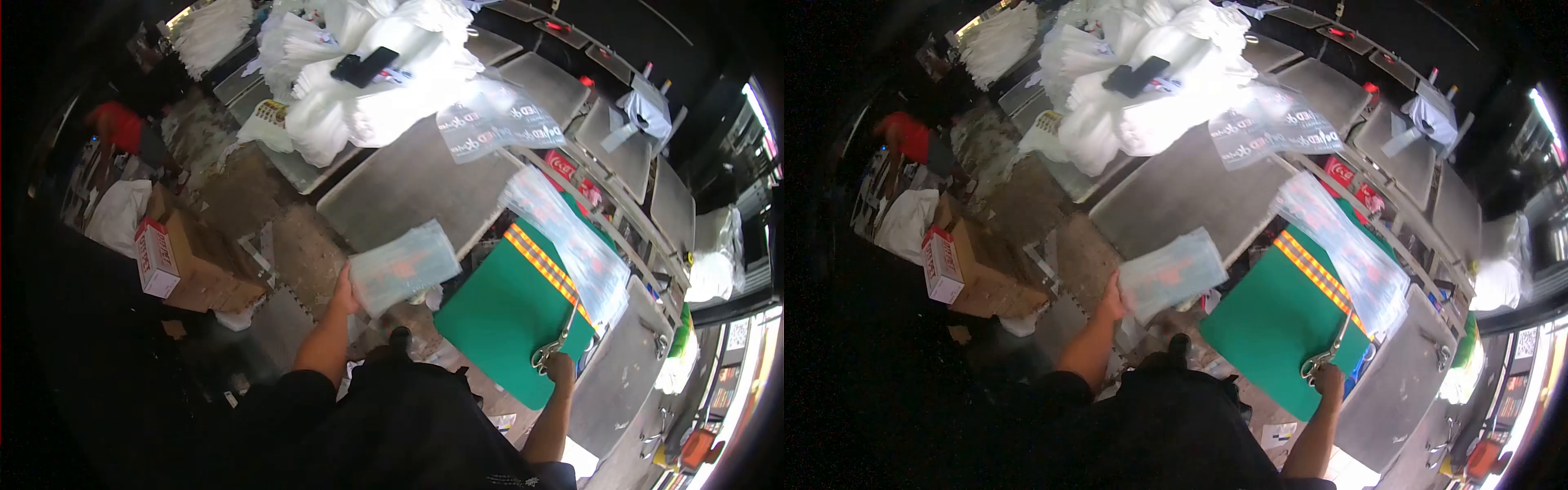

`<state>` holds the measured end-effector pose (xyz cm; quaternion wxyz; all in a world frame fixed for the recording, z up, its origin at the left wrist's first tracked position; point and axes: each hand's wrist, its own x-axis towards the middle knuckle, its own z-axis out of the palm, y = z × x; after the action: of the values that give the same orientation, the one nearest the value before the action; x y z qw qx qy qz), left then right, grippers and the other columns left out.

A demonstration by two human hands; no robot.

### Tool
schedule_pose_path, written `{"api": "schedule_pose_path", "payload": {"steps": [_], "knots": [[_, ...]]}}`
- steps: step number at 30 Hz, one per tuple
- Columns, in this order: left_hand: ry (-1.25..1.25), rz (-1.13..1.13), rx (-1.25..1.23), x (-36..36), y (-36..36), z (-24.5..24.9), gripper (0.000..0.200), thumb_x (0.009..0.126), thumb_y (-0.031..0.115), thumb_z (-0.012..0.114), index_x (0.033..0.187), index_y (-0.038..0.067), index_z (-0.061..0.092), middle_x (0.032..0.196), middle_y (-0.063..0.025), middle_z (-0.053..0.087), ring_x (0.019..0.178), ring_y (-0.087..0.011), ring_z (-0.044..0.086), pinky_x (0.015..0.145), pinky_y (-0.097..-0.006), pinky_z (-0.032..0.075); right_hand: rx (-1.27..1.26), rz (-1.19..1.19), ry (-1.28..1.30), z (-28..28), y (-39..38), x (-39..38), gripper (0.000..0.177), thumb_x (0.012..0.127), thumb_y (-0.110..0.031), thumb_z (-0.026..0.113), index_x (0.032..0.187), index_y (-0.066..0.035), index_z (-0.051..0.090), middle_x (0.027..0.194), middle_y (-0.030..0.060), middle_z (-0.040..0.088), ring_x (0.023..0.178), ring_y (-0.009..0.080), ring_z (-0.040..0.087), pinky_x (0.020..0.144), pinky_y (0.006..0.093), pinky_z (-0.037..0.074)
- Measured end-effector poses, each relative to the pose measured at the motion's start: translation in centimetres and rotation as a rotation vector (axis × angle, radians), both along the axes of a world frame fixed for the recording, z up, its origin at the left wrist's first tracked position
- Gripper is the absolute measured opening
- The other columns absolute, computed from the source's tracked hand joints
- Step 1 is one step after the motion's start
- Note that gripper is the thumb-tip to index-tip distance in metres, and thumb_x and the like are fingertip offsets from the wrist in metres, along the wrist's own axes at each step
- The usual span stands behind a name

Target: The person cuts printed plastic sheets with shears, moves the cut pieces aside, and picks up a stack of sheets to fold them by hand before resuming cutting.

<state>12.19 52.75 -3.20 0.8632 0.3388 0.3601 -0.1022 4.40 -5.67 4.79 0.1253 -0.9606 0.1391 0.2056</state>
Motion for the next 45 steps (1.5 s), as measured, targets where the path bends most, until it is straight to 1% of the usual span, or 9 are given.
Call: {"api": "schedule_pose_path", "payload": {"steps": [4,9,14,19,22,27,35,41,45], "knots": [[-0.126,0.008,-0.131,-0.1,0.5,3.0,0.059,0.092,0.052,0.051,0.13,0.007,0.051,0.127,-0.0125,0.058,0.113,-0.0298,0.057,0.098,-0.0448,0.045,-0.047,0.027,-0.041,2.4,3.6,6.2,0.033,0.081,-0.036,0.066,0.088,-0.004,0.071,0.091,0.019,0.068,0.088,0.0366,0.065,0.078,0.0465,0.05],[-0.091,-0.181,-0.076,-1.1,1.9,3.1,0.049,0.091,0.035,0.061,0.127,0.003,0.053,0.12,-0.0139,0.061,0.105,-0.0282,0.062,0.093,-0.0404,0.049,0.566,-0.074,-0.333,1.4,17.8,13.4,0.048,0.078,-0.031,0.073,0.114,0.0,0.063,0.105,0.0191,0.067,0.098,0.0292,0.065,0.086,0.0378,0.05],[-0.309,-0.178,0.473,-0.1,-0.4,1.9,0.037,0.082,0.011,0.064,0.117,-0.001,0.06,0.107,-0.0151,0.066,0.098,-0.0243,0.063,0.088,-0.0389,0.049,0.51,0.111,-0.357,-2.7,28.3,15.8,0.06,0.072,-0.032,0.08,0.116,0.002,0.059,0.115,0.0218,0.06,0.105,0.0295,0.058,0.091,0.0378,0.046],[-0.46,-0.412,1.236,0.6,-1.5,10.7,0.033,0.082,0.011,0.059,0.113,0.001,0.063,0.098,-0.0231,0.067,0.094,-0.0333,0.065,0.085,-0.0388,0.048,0.377,-0.016,-0.451,-4.1,29.5,17.0,0.079,0.068,-0.028,0.083,0.131,0.002,0.046,0.126,0.0228,0.052,0.115,0.0296,0.051,0.097,0.0387,0.042],[-0.743,-0.641,1.306,0.3,-2.6,20.9,0.035,0.084,0.014,0.058,0.117,0.003,0.061,0.105,-0.0211,0.066,0.096,-0.0356,0.064,0.084,-0.0398,0.048,1.345,-0.065,-0.219,0.3,27.8,16.4,0.101,0.058,-0.023,0.09,0.137,0.007,0.035,0.122,0.0156,0.055,0.116,0.0253,0.05,0.103,0.0359,0.037],[-0.85,-0.804,1.142,1.1,-5.6,27.9,0.033,0.086,0.017,0.061,0.115,0.002,0.064,0.094,-0.0152,0.071,0.084,-0.0174,0.064,0.079,-0.0327,0.049,1.647,0.007,-0.281,4.4,20.6,13.8,0.091,0.059,-0.018,0.089,0.132,0.007,0.041,0.115,0.011,0.057,0.106,0.0232,0.055,0.096,0.0337,0.043],[-0.952,-0.68,0.67,2.0,-18.4,22.4,0.033,0.084,0.018,0.066,0.113,0.003,0.066,0.099,-0.0127,0.071,0.087,-0.014,0.063,0.082,-0.0309,0.048,1.084,0.011,-0.752,11.6,7.4,1.7,0.043,0.072,-0.013,0.08,0.108,0.004,0.064,0.096,0.0102,0.068,0.087,0.0174,0.062,0.082,0.0304,0.047],[-0.873,-0.815,0.906,-0.1,-24.1,11.9,0.028,0.081,0.011,0.068,0.107,0.0,0.069,0.094,-0.0123,0.071,0.084,-0.0129,0.063,0.081,-0.0289,0.048,1.114,-0.388,-0.596,-2.3,2.9,-5.2,0.038,0.075,-0.008,0.077,0.109,0.004,0.065,0.106,0.0086,0.067,0.096,0.0193,0.06,0.088,0.0323,0.046],[-0.619,-0.699,0.888,-2.6,-24.3,10.0,0.032,0.077,0.014,0.072,0.104,-0.001,0.068,0.093,-0.0111,0.072,0.083,-0.0137,0.064,0.079,-0.0288,0.048,1.004,-0.235,-0.654,-3.0,2.9,-6.3,0.045,0.075,-0.009,0.077,0.115,0.004,0.061,0.109,0.0099,0.065,0.097,0.0197,0.059,0.087,0.0321,0.046]]}}
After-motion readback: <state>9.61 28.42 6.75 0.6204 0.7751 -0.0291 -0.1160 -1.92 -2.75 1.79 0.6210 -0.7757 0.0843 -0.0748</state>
